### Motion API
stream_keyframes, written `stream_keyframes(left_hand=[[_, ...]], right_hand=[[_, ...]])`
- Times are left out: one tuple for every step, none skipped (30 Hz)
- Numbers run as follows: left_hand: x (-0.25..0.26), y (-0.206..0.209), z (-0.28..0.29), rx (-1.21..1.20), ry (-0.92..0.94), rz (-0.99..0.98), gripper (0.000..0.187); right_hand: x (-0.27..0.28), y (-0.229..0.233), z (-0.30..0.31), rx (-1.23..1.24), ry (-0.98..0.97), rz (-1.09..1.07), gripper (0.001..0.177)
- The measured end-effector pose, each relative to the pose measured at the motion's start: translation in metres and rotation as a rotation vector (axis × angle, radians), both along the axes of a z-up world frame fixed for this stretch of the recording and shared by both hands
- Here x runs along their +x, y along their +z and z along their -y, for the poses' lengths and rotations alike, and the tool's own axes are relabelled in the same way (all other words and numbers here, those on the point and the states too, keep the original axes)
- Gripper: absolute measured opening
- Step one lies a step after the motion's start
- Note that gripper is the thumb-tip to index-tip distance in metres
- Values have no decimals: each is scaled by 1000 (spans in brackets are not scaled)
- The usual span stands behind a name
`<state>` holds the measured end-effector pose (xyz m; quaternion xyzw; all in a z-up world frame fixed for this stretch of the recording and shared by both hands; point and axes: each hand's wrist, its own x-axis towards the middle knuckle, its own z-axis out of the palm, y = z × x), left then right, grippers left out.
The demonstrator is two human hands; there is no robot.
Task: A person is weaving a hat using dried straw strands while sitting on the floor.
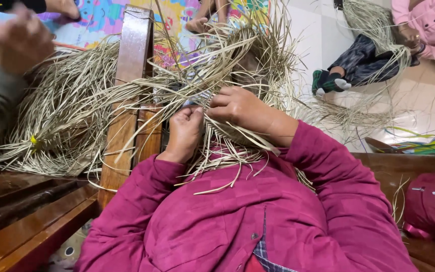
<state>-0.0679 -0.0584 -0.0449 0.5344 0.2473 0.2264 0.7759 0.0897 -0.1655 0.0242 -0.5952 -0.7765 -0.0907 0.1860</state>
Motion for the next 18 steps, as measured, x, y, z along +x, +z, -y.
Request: stream_keyframes(left_hand=[[0, 1, -1, 0, 6, -10, 16], [0, 1, -2, 0, 12, -19, 15], [0, 1, -1, 3, 8, -21, 15], [1, 1, 0, 47, 23, -30, 15], [1, 1, 1, 91, 38, -38, 15], [-1, 7, 3, 93, 35, -39, 15], [-2, 13, 5, 260, 75, -15, 15], [-3, 20, 7, 428, 114, 9, 15], [-3, 20, 7, 436, 110, 9, 15], [-3, 21, 6, 457, 100, 11, 10], [-3, 20, 6, 475, 89, 14, 6], [-1, 21, -2, 480, 84, 15, 6], [-2, 20, -4, 400, 58, -9, 10], [-4, 19, -7, 319, 33, -32, 15], [-2, 12, -6, 315, 43, -29, 15], [-1, 6, -5, 205, 35, -62, 14], [3, 1, -4, 101, 20, -88, 15], [7, 1, -7, 102, 24, -78, 15]], right_hand=[[-3, 5, 1, 1, -8, 28, 17], [-7, 10, 1, 1, -16, 55, 18], [-10, 12, -4, 4, -20, 54, 18], [-12, 14, -8, 44, -32, 74, 19], [-15, 15, -13, 83, -43, 94, 20], [-15, 10, -23, 85, -46, 93, 20], [-14, 6, -34, 118, -40, 115, 17], [-14, 3, -44, 152, -33, 137, 14], [-17, 10, -49, 159, -37, 137, 14], [-19, 16, -53, 146, -11, -13, 9], [-22, 23, -57, 129, 15, -162, 6], [-17, 25, -57, 135, 11, -162, 6], [-16, 26, -52, 87, 17, -269, 6], [-15, 27, -48, 39, 23, -375, 10], [-18, 34, -42, 33, 32, -370, 10], [-22, 43, -37, -13, -19, -244, 8], [-25, 53, -29, -51, -74, -111, 13], [-16, 43, -31, -49, -70, -101, 13]])
